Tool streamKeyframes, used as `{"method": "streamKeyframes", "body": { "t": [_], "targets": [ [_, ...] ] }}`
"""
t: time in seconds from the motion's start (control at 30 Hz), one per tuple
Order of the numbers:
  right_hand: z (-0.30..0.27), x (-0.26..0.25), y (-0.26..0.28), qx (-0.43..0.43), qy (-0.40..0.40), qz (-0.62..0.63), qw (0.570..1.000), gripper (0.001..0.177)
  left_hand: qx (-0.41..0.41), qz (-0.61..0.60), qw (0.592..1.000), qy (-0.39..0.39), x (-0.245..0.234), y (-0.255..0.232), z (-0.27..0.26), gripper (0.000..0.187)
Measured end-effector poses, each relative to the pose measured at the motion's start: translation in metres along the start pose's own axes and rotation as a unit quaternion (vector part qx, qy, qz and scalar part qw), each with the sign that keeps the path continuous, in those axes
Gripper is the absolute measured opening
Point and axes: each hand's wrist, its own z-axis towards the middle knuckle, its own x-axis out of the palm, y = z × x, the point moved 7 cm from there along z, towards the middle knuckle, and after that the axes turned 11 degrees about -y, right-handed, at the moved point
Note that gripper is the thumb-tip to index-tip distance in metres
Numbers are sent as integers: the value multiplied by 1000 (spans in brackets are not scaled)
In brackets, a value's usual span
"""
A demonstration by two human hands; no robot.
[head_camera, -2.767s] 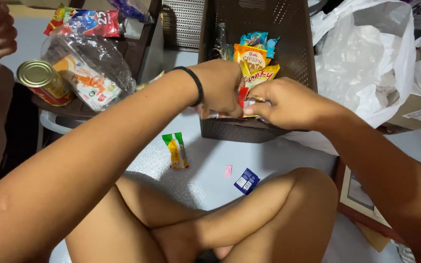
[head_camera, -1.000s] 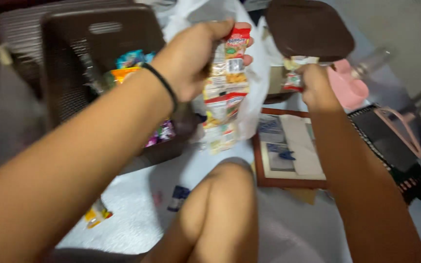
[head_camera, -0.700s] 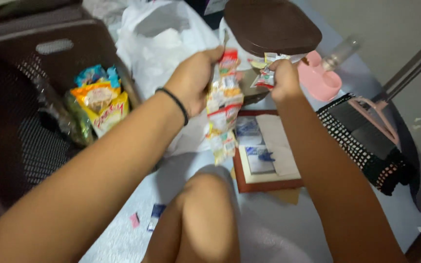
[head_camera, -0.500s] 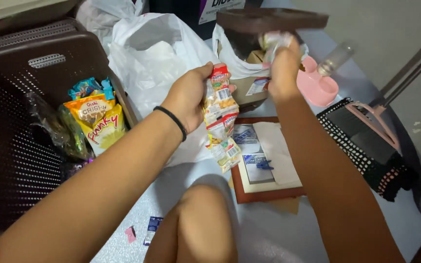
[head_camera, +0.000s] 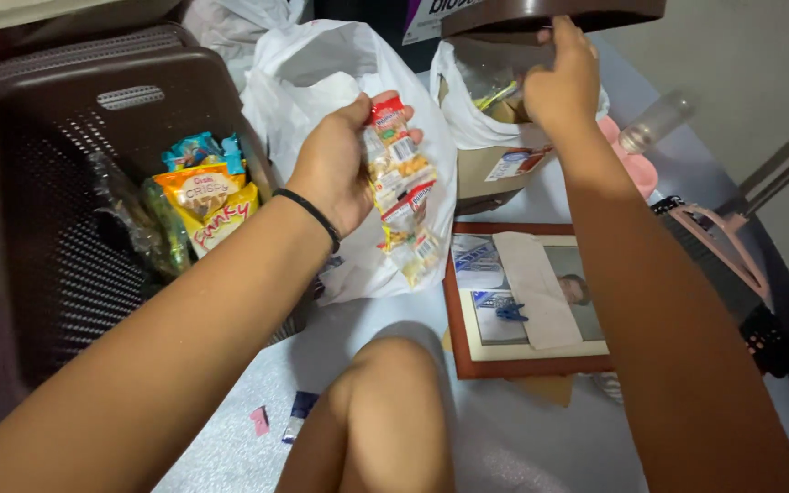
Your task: Organizing various snack bags, canned items, and other household goods into plastic bins and baskets while sitting on the floor.
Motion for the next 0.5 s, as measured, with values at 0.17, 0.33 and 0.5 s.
{"method": "streamKeyframes", "body": {
  "t": [0.17,0.33,0.5],
  "targets": [
    [-52,32,-15,297,21,288,910,31,43,-35,998,-6,-35,-36,-18,33],
    [-137,32,134,420,207,446,763,45,64,-162,984,29,-85,-84,-30,36],
    [-172,4,312,133,482,444,744,41,138,-171,975,-38,-145,-130,-64,35]
  ]
}}
